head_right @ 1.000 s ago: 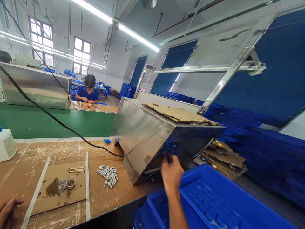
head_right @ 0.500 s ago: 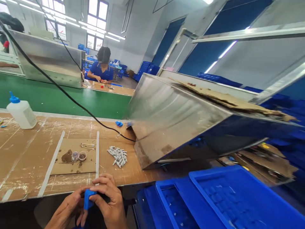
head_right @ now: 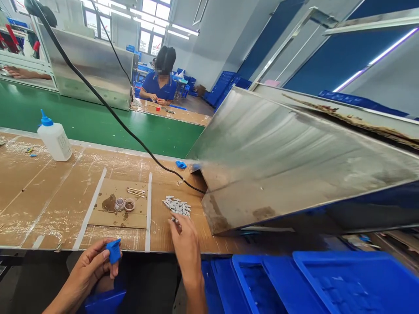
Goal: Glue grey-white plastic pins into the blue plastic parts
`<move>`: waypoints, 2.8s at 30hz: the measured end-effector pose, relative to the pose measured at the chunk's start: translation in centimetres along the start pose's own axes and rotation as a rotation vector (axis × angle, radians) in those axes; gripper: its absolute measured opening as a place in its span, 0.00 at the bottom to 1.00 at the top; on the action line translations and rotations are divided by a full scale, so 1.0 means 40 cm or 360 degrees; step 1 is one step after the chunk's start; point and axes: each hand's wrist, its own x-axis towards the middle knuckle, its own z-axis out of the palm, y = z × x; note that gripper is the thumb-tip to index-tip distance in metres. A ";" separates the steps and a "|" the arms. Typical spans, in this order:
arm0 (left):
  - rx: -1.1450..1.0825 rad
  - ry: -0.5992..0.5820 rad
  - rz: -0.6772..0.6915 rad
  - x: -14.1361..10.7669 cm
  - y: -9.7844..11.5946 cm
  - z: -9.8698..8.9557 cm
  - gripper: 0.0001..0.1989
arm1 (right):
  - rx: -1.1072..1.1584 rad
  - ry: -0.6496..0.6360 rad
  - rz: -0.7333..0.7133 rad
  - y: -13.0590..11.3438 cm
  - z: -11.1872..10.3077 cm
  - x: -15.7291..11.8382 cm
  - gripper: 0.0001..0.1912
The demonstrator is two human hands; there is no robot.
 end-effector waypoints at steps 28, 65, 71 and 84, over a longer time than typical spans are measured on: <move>0.0482 0.0010 0.0166 -0.008 0.038 0.002 0.19 | -0.0486 -0.0188 -0.0470 0.066 0.076 0.174 0.20; 0.0569 -0.0176 0.0152 -0.016 0.025 0.009 0.19 | 0.1617 -0.0070 0.0759 -0.011 0.051 -0.009 0.13; 0.0607 -0.0149 0.0147 -0.015 0.023 0.003 0.18 | 0.1182 -0.0163 0.0423 -0.003 0.051 -0.012 0.10; 0.0561 -0.0053 0.0122 -0.011 0.023 -0.001 0.19 | 0.0093 -0.0397 -0.0245 0.040 0.035 -0.028 0.13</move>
